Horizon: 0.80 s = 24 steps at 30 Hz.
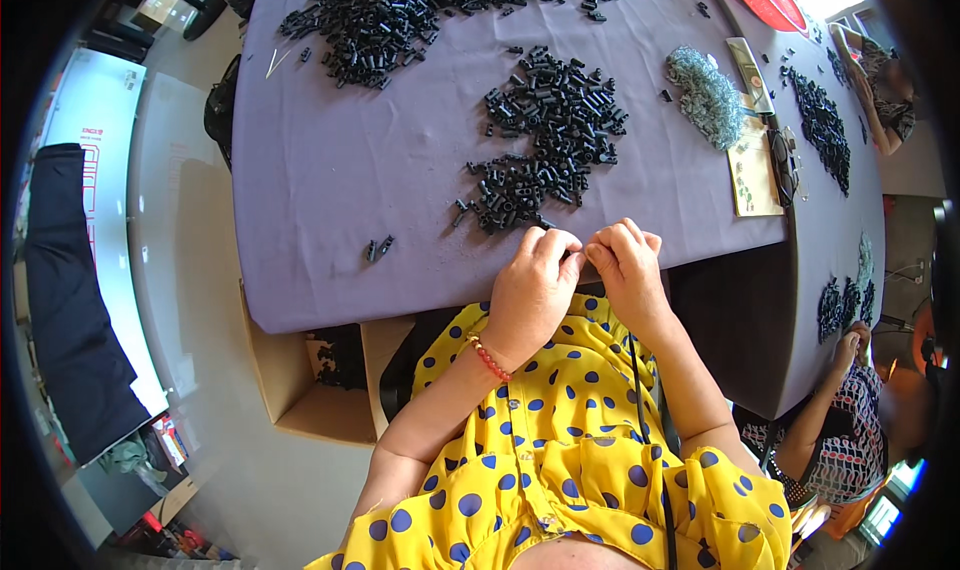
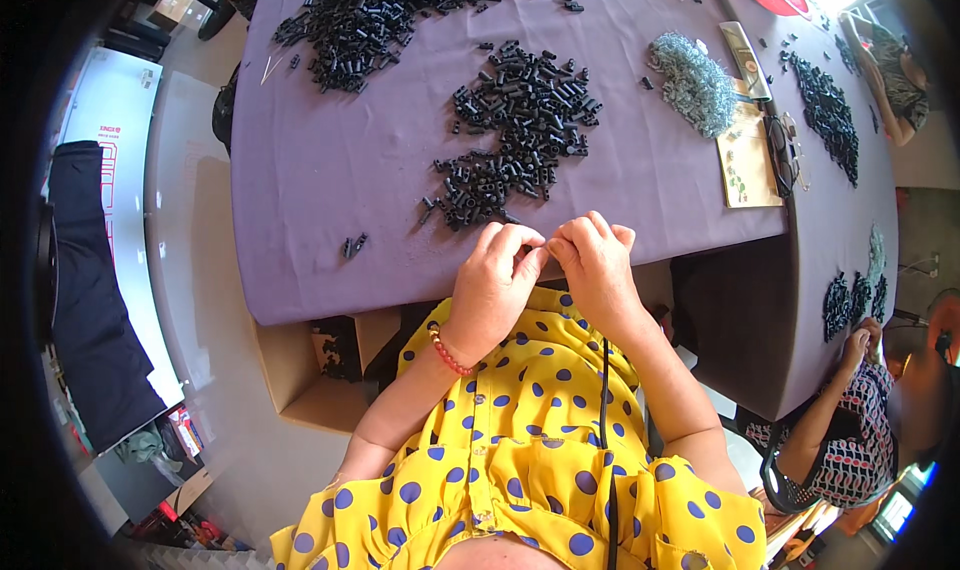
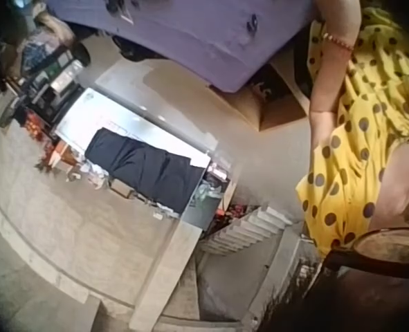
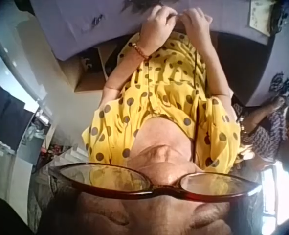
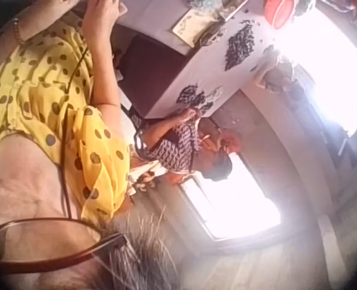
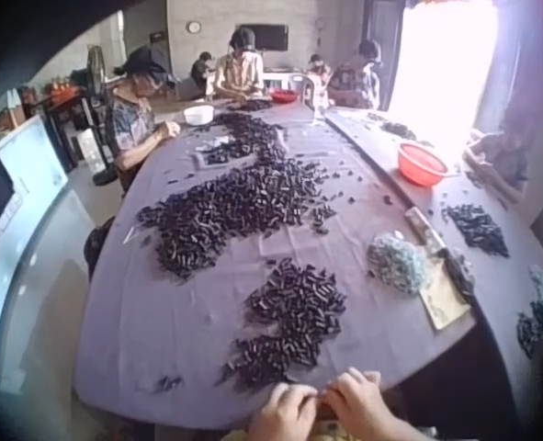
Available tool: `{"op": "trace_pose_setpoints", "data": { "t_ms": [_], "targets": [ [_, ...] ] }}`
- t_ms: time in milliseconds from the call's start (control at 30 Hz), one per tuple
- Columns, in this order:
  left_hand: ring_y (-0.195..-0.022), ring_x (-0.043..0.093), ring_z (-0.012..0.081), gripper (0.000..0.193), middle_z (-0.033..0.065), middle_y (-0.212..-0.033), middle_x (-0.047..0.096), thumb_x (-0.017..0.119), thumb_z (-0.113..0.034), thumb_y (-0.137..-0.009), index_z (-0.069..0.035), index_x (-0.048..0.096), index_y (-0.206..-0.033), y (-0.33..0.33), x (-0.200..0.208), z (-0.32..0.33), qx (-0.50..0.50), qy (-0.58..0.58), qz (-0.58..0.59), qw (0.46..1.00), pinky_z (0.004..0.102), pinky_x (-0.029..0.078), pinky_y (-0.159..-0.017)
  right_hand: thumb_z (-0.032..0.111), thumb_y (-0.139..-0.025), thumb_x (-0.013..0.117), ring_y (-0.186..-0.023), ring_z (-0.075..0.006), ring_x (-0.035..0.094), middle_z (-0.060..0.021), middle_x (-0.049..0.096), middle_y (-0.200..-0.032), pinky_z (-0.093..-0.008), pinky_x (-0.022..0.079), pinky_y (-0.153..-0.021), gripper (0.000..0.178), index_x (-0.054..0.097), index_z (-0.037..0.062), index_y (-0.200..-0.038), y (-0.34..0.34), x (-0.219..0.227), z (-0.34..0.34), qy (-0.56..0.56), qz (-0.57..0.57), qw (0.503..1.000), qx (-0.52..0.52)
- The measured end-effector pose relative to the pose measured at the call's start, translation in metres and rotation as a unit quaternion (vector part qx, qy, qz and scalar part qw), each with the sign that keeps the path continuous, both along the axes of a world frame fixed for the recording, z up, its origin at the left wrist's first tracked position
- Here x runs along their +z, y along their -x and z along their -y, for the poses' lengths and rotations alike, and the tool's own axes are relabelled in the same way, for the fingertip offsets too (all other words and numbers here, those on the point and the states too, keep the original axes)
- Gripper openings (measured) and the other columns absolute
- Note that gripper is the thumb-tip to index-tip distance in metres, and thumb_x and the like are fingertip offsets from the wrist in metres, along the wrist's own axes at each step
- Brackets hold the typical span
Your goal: Assembling small black plastic components by hand on a workbench.
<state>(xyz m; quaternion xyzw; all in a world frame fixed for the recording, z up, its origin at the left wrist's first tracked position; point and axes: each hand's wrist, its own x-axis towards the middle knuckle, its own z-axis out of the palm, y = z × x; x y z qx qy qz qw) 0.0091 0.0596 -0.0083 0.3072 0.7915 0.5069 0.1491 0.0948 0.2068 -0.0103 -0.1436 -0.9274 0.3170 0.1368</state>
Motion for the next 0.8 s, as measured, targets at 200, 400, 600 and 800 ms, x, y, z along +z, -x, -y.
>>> {"op": "trace_pose_setpoints", "data": {
  "t_ms": [200, 400, 600, 800],
  "targets": [
    [-0.078, 0.065, 0.0309, 0.008, 0.0138, -0.096, 0.064, 0.066, -0.010, -0.098, -0.002, 0.064, -0.099, 0.003, -0.007, 0.002, 0.017, -0.013, 0.009, 1.000, 0.0381, 0.054, -0.069, 0.009, -0.096, 0.065, -0.087, -0.0242, 0.060, -0.0039, 0.064, -0.091, -0.0385, 0.036, -0.089, 0.005, 0.061, 0.0081, -0.098, 0.002, 0.002, 0.003, 0.009, -0.011, 0.999, 0.030],
    [-0.082, 0.066, 0.0325, 0.010, 0.0133, -0.096, 0.065, 0.067, -0.013, -0.098, -0.004, 0.064, -0.099, 0.005, -0.003, 0.006, 0.046, 0.009, -0.014, 0.999, 0.0379, 0.056, -0.071, 0.007, -0.093, 0.067, -0.087, -0.0233, 0.060, -0.0035, 0.064, -0.090, -0.0389, 0.036, -0.089, 0.007, 0.061, 0.0080, -0.097, 0.006, 0.006, 0.003, -0.013, -0.025, 0.999, 0.036],
    [-0.088, 0.068, 0.0347, 0.012, 0.0119, -0.099, 0.067, 0.069, -0.014, -0.096, -0.006, 0.065, -0.104, 0.003, 0.006, 0.015, 0.035, 0.114, -0.104, 0.987, 0.0412, 0.057, -0.074, 0.007, -0.091, 0.069, -0.085, -0.0235, 0.061, -0.0041, 0.064, -0.089, -0.0397, 0.036, -0.088, 0.009, 0.062, 0.0083, -0.095, 0.006, 0.003, -0.002, -0.048, -0.022, 0.999, 0.008],
    [-0.087, 0.069, 0.0228, 0.021, 0.0111, -0.105, 0.069, 0.066, -0.011, -0.100, -0.003, 0.067, -0.119, 0.014, 0.000, 0.032, 0.041, 0.011, 0.104, 0.994, 0.0325, 0.056, -0.076, 0.008, -0.092, 0.070, -0.087, -0.0239, 0.062, -0.0044, 0.065, -0.091, -0.0400, 0.036, -0.090, 0.009, 0.063, 0.0093, -0.097, 0.006, 0.001, -0.002, -0.036, -0.024, 0.999, -0.006]
  ]
}}
